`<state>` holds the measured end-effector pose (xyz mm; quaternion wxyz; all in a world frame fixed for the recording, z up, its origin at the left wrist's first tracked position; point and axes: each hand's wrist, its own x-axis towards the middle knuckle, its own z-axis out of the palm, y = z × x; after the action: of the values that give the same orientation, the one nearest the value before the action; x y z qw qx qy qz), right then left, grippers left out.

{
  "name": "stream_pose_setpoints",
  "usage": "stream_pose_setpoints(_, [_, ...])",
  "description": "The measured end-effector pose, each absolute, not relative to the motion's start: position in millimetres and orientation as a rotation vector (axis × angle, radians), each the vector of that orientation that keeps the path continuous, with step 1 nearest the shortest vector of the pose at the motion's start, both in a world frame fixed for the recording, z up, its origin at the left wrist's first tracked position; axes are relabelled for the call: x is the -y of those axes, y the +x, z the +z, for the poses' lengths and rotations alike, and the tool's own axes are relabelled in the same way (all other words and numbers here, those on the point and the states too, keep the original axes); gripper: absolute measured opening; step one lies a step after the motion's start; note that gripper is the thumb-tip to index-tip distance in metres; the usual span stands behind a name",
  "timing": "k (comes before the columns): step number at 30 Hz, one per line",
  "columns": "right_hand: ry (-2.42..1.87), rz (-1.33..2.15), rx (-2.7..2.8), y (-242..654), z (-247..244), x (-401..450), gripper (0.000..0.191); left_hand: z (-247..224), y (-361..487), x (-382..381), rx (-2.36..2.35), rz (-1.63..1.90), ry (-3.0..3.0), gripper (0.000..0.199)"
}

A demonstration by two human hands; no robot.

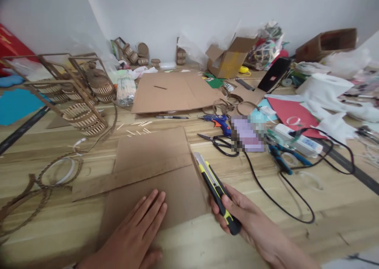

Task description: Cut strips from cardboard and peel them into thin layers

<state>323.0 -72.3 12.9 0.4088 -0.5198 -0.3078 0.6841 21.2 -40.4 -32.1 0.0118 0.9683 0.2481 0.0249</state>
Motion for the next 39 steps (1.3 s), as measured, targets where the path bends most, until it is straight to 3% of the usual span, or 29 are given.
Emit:
stream_pose_setpoints(8, [-1.463,1.621,0.820,314.1,14.3,70.5,0.046,-31.6,21.4,37.7,-0.750,0.283,3.154,0.079])
stream_pose_setpoints(16, [-1.757,1.475,0.912,364.4,22.7,93.8,0.053,-23.2,22.2,42.1,-0.805,0.364,3.121,0.067])
stream_pose_setpoints(20, [-2.028,1.239,1.171,395.2,16.3,107.7,0.071,-13.7,22.4,30.3,-0.764,0.298,3.077,0.062])
stream_pose_setpoints(24, [-2.053,0.832,1.550,415.0,6.5,109.2,0.058,-3.9,27.4,9.1,-0.674,0.221,2.989,0.052])
stream_pose_setpoints(29, [-1.959,0.522,1.993,419.1,5.0,97.0,0.042,-8.8,32.1,-1.5,-0.534,0.355,2.999,0.054])
stream_pose_setpoints(39, [-1.668,0.427,2.305,416.8,4.3,67.4,0.036,-13.1,31.5,-17.0,-0.564,0.369,2.962,0.046])
